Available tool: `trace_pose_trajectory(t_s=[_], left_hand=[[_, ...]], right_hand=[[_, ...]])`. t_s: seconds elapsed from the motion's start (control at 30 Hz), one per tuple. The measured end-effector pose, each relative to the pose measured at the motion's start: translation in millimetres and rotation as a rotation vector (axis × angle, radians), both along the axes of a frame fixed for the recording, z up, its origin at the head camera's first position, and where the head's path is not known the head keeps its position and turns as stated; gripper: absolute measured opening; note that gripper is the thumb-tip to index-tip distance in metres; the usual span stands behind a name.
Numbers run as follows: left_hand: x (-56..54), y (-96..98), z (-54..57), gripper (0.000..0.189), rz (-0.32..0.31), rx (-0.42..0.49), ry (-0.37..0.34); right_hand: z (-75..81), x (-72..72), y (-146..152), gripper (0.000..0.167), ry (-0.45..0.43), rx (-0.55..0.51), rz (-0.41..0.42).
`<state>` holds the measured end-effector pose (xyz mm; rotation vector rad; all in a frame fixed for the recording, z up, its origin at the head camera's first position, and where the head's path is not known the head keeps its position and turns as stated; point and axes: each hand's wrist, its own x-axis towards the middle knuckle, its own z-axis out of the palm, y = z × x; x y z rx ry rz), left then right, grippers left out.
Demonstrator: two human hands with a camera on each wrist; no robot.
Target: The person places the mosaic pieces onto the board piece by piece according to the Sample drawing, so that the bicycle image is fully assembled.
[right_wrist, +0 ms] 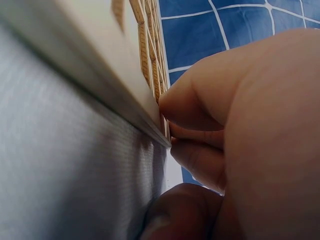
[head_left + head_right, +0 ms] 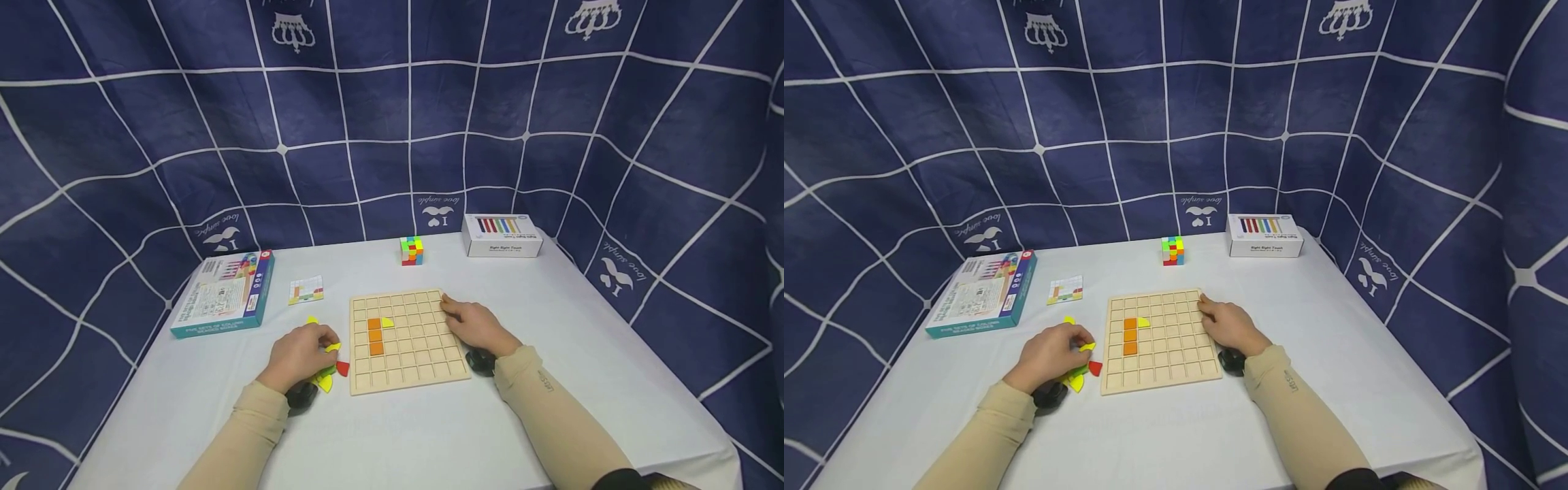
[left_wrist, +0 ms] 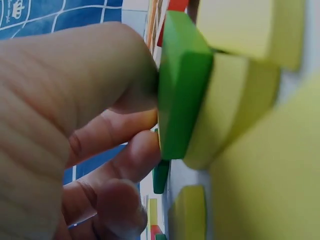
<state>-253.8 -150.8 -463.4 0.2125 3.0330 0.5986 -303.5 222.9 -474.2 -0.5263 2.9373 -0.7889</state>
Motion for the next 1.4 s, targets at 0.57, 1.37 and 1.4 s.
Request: trace_pose_trajectory(t_s=[0.57,1.37,1.4], left_hand=[[0.6,0.1,-0.9,0.027,-0.003,-0.003,0.028],[26.5,37.4,0.5,0.018,-0.239,0.033,0.122],[26.2,37.1,0.4,0.019,-0.233,0.040,0.125]], right_hand=[[-1.1,-0.6,0.6,0.048,0.010,0.000,0.005],[-1.6,-2.4,0.5,0.049,-0.003,-0.003,0.003],[-1.7,-2.8,0.8,0.049,-0.003,-0.005,0.003]])
